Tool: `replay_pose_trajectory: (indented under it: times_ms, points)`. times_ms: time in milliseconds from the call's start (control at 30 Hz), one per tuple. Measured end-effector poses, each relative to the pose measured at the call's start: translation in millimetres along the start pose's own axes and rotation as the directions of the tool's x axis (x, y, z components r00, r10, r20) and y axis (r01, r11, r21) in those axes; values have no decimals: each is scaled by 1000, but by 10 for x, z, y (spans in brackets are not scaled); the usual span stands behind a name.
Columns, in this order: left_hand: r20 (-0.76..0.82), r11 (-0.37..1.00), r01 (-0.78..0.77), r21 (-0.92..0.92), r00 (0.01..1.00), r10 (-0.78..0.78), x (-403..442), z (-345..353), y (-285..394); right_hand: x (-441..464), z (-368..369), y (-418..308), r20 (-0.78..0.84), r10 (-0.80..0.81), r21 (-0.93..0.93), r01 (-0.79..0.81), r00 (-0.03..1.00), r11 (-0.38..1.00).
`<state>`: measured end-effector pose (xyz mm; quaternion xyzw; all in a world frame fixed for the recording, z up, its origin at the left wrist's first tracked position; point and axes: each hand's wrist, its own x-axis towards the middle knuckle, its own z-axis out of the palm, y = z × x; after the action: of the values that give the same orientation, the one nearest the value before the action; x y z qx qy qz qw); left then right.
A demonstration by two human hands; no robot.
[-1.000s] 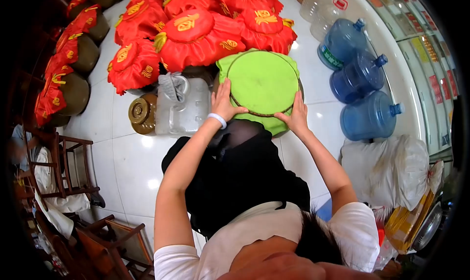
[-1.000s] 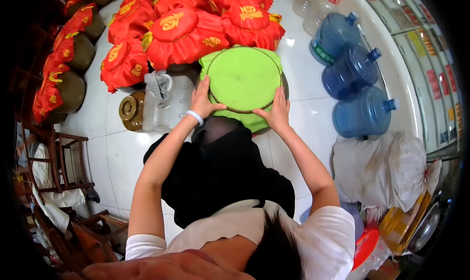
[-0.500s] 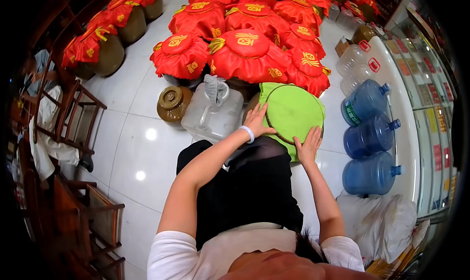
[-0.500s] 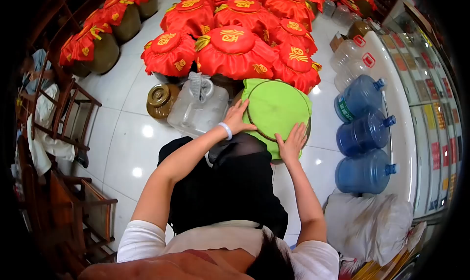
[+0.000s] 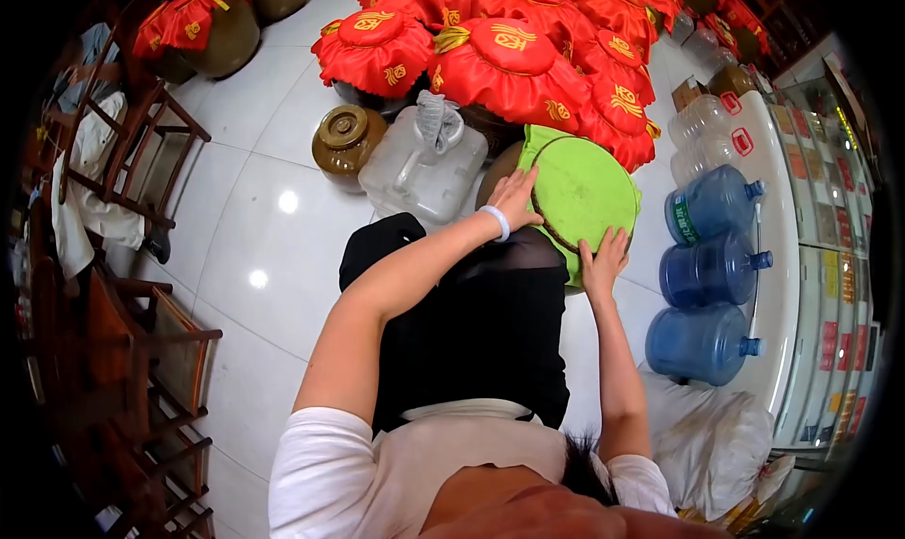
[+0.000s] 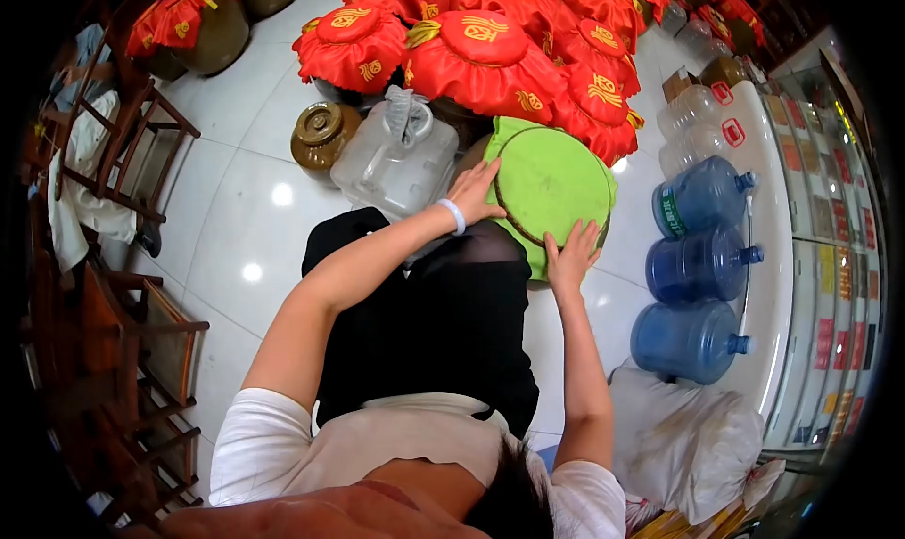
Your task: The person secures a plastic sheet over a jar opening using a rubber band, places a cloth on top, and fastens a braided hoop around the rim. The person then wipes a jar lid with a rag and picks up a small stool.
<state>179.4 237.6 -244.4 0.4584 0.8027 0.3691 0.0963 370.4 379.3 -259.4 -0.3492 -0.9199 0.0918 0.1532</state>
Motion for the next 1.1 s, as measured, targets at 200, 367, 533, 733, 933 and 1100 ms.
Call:
replay_pose_trajectory:
  times_ms: [200,367,533,733,933,1100]
  points:
    - [144,993,97,63,984,-105,-82,-494,-234,-458,-202,-151,-184,-15,626,129,983,769]
    - [126,967,223,123,963,-238,-123,-805,-631,-511,-216,-296,-118,95,821,44,988,569]
    - [-159,939,307,-152,931,-330,-96,-1274,-925,-503,-435,-623,43,124,843,-102,991,528]
    - [-151,784,341,-519,866,-476,-163,-1603,-1082,-440,-472,-807,187,52,940,-194,981,279]
    - [-110,760,395,-516,850,-516,-149,-1523,-1249,-342,-634,-1033,154,1,988,-154,988,-17]
    - [-210,880,467,-89,854,-475,-81,-1424,-1221,-326,-595,-1143,124,-20,992,-123,992,33]
